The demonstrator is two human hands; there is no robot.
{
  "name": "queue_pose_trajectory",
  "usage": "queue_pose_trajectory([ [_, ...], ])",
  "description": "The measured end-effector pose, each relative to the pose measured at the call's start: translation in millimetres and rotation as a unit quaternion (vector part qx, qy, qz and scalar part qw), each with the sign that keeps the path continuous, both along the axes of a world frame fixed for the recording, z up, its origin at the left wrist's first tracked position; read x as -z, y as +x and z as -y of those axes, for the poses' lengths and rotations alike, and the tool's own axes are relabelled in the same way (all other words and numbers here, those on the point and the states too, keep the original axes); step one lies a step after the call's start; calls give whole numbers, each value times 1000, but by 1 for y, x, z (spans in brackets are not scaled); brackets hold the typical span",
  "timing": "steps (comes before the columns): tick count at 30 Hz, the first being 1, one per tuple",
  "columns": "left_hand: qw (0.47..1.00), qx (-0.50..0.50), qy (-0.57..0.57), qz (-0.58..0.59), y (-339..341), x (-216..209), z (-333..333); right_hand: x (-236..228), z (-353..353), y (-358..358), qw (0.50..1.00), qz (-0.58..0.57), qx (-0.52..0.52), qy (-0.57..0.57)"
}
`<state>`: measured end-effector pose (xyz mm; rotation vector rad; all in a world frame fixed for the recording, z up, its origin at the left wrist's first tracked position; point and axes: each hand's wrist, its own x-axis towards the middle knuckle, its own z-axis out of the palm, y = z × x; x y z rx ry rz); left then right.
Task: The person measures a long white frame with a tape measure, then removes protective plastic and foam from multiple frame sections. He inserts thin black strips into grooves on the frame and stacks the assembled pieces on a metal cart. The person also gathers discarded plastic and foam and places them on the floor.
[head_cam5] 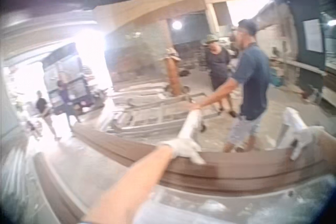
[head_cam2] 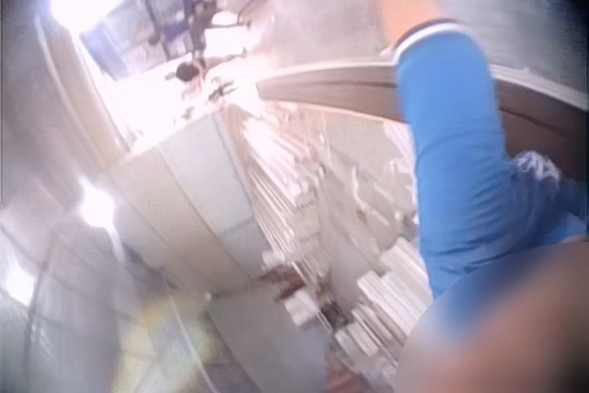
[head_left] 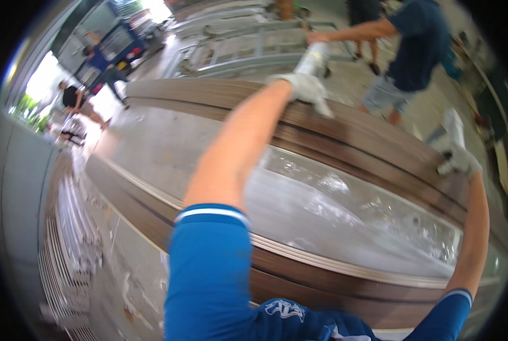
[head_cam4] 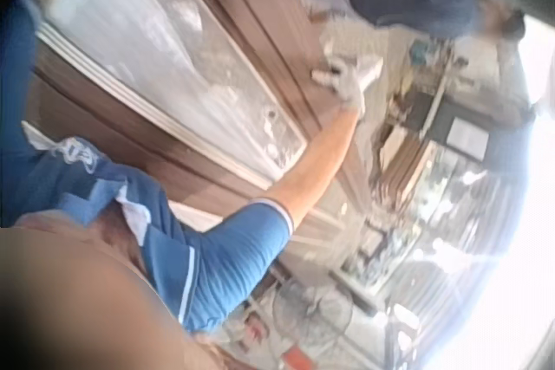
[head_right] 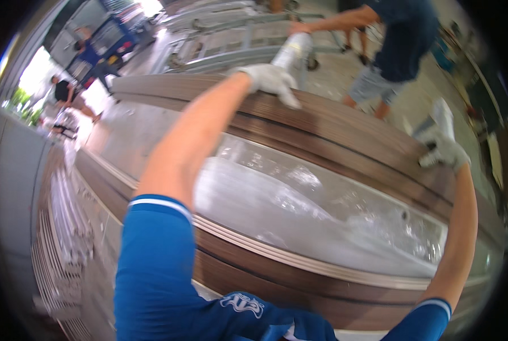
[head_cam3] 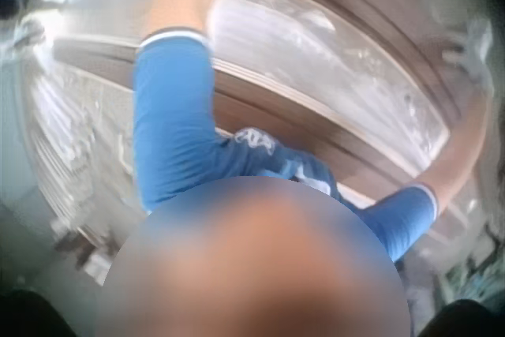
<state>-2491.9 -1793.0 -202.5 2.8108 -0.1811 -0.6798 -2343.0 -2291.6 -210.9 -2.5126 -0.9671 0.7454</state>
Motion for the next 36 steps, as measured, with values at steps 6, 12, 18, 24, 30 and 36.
queue_pose_trajectory([
  [6,994,-108,13,-12,16,21,12,25,0,19,997,-54,34,46],
  [12,980,-192,-52,15,0,32,24,40,0,21,994,-9,92,-57],
  [18,987,-150,-10,53,7,60,28,70,5,8,988,152,19,20],
  [24,978,-177,32,104,7,70,35,84,3,-21,955,271,116,36],
  [30,976,-176,33,122,-8,70,43,95,3,-33,942,296,150,59],
  [36,972,-155,65,166,-18,71,52,96,5,-35,935,314,166,16],
])
